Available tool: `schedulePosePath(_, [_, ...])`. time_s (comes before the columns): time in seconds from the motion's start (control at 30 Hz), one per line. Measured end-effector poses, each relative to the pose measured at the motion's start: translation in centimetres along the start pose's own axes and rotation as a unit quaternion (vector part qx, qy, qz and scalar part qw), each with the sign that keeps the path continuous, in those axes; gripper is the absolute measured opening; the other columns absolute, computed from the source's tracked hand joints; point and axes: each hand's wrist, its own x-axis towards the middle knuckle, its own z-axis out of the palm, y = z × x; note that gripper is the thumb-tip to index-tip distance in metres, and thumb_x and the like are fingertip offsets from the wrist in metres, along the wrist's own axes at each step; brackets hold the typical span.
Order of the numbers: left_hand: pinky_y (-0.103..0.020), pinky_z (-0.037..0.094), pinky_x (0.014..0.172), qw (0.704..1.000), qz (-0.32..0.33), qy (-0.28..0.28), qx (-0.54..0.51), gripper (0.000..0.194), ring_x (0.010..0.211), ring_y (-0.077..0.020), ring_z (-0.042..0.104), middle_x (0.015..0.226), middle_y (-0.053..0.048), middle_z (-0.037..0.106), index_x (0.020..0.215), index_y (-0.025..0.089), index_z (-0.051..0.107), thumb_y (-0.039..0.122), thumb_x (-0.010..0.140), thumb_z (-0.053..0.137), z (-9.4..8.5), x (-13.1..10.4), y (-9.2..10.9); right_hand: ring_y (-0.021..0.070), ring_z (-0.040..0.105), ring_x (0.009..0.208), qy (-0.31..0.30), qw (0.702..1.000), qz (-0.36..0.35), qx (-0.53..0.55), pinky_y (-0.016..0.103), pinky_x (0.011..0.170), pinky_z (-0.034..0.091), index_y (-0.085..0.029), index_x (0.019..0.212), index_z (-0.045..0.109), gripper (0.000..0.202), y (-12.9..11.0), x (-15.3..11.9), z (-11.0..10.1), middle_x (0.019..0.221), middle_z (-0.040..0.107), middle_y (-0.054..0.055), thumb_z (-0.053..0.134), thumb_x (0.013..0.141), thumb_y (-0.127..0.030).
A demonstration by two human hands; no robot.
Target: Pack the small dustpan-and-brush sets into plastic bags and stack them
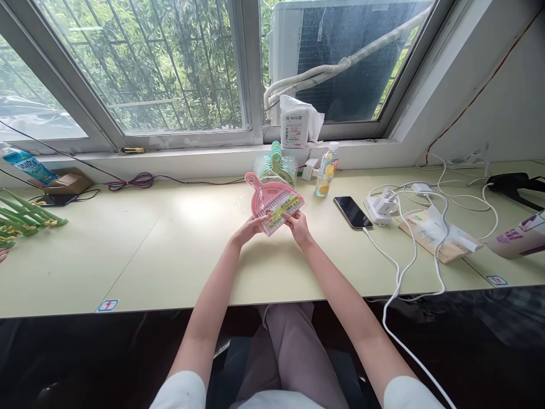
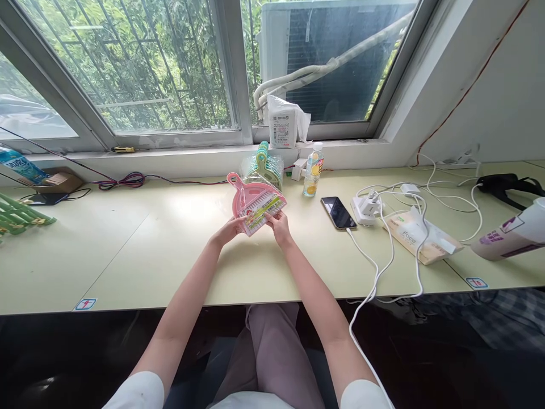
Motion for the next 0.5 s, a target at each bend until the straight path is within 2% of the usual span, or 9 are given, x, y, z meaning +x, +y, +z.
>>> schedulePosePath(0.23, [-0.04,0.047,0.099,0.994,0.1,0.029,-0.032,0.079,0.128,-0.0297,0.05,0.142,-0.006,0.05,0.147,0.03,0.032,0.034,0.078,0.07,1.6,-0.3,0.9,0.0212,0.067,0.095,0.007,1.0,-0.004,-0.002,0.036,0.086,0.057,-0.018,0.091,0.063,0.039,0.1,-0.1,0.1,0.099,0.072,0.005,0.082,0.059,-0.03])
schedulePosePath(0.37, [-0.045,0.044,0.103,0.993,0.113,0.011,-0.013,0.082,0.127,-0.0314,0.05,0.138,-0.009,0.054,0.146,0.028,0.034,0.034,0.075,0.074,2.3,-0.5,1.3,0.0222,0.067,0.095,0.034,0.999,-0.021,0.008,0.039,0.086,0.057,-0.017,0.09,0.063,0.039,0.2,-0.1,0.2,0.097,0.072,0.006,0.082,0.06,-0.032])
schedulePosePath(0.5, [-0.044,0.047,0.099,0.994,0.109,0.006,-0.001,0.078,0.125,-0.031,0.052,0.136,-0.009,0.056,0.144,0.028,0.038,0.036,0.075,0.073,2.4,-0.4,1.1,0.0221,0.067,0.092,0.045,0.999,-0.018,0.012,0.04,0.086,0.057,-0.018,0.088,0.062,0.039,0.3,0.1,0.1,0.094,0.072,0.005,0.083,0.058,-0.032])
